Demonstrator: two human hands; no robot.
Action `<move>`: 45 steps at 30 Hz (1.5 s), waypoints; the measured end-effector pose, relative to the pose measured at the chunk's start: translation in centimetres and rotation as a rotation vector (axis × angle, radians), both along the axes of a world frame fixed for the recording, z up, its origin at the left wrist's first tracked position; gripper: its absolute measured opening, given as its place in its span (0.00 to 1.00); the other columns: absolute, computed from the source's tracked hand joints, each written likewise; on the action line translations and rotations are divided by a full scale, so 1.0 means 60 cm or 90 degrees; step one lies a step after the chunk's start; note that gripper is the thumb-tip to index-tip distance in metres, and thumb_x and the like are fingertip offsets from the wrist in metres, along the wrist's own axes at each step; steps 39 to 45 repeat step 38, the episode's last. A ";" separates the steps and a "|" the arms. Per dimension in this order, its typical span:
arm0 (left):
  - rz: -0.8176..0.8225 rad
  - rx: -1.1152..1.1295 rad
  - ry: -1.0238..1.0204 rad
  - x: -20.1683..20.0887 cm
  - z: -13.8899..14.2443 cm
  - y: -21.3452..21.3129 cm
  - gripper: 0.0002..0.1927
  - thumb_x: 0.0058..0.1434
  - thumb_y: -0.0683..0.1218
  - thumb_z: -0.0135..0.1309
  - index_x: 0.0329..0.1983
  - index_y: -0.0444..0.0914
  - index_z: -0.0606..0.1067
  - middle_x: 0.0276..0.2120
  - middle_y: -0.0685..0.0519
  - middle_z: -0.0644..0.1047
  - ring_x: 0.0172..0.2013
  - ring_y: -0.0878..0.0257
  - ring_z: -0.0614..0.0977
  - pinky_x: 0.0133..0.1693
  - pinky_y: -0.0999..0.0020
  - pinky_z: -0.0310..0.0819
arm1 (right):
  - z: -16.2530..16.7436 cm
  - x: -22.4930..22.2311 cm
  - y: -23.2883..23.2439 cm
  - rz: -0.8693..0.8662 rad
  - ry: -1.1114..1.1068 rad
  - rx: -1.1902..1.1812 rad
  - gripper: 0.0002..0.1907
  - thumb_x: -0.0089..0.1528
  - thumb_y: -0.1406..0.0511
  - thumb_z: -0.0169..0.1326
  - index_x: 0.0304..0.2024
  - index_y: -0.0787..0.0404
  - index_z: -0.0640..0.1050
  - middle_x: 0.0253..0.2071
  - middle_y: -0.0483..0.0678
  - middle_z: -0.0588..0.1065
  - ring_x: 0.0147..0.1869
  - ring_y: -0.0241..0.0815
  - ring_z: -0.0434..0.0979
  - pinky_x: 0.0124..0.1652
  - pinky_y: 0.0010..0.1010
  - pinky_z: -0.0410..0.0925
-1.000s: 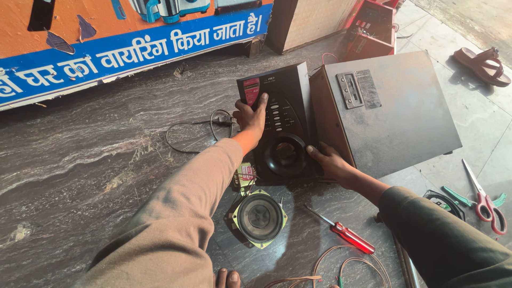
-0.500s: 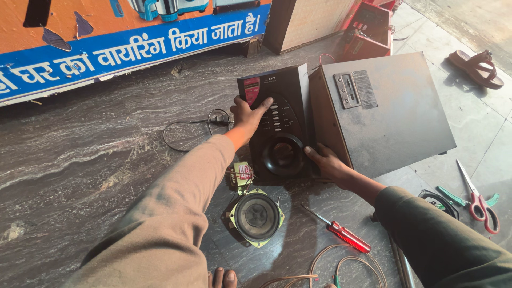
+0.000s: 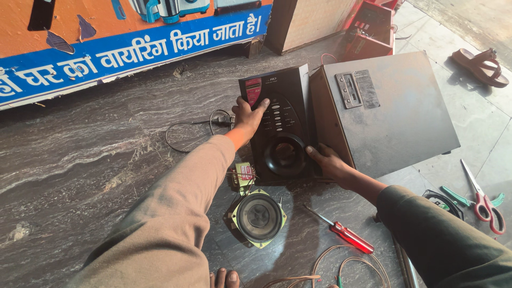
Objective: The person uses a hammer and screwdriver to pry open a black electronic device, then removes and replaces an internal circuit board. They reassemble the device and test it by pressing buttons on the front panel.
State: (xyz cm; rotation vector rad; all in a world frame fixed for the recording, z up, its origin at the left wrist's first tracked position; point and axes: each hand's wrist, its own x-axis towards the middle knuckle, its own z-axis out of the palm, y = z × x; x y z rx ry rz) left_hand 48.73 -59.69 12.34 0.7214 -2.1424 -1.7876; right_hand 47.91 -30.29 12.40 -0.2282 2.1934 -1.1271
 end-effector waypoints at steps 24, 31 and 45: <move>0.015 0.115 -0.048 0.007 0.031 -0.005 0.59 0.46 0.67 0.67 0.67 0.30 0.50 0.64 0.32 0.58 0.64 0.39 0.68 0.57 0.48 0.75 | 0.002 0.009 -0.011 -0.009 -0.008 -0.020 0.57 0.60 0.37 0.47 0.75 0.69 0.46 0.76 0.62 0.54 0.81 0.52 0.50 0.72 0.41 0.50; 0.006 0.072 -0.029 0.010 0.026 -0.006 0.66 0.42 0.67 0.70 0.69 0.30 0.46 0.64 0.31 0.58 0.65 0.40 0.66 0.60 0.50 0.72 | -0.002 0.003 -0.007 -0.016 -0.014 -0.041 0.57 0.58 0.38 0.48 0.75 0.68 0.47 0.76 0.61 0.56 0.80 0.51 0.53 0.72 0.40 0.51; -0.007 0.050 -0.044 0.009 0.029 -0.005 0.66 0.40 0.67 0.71 0.68 0.28 0.47 0.64 0.31 0.59 0.66 0.40 0.66 0.61 0.52 0.71 | -0.007 0.003 -0.004 -0.029 -0.005 0.011 0.58 0.60 0.37 0.48 0.75 0.68 0.43 0.77 0.62 0.49 0.82 0.53 0.47 0.73 0.43 0.48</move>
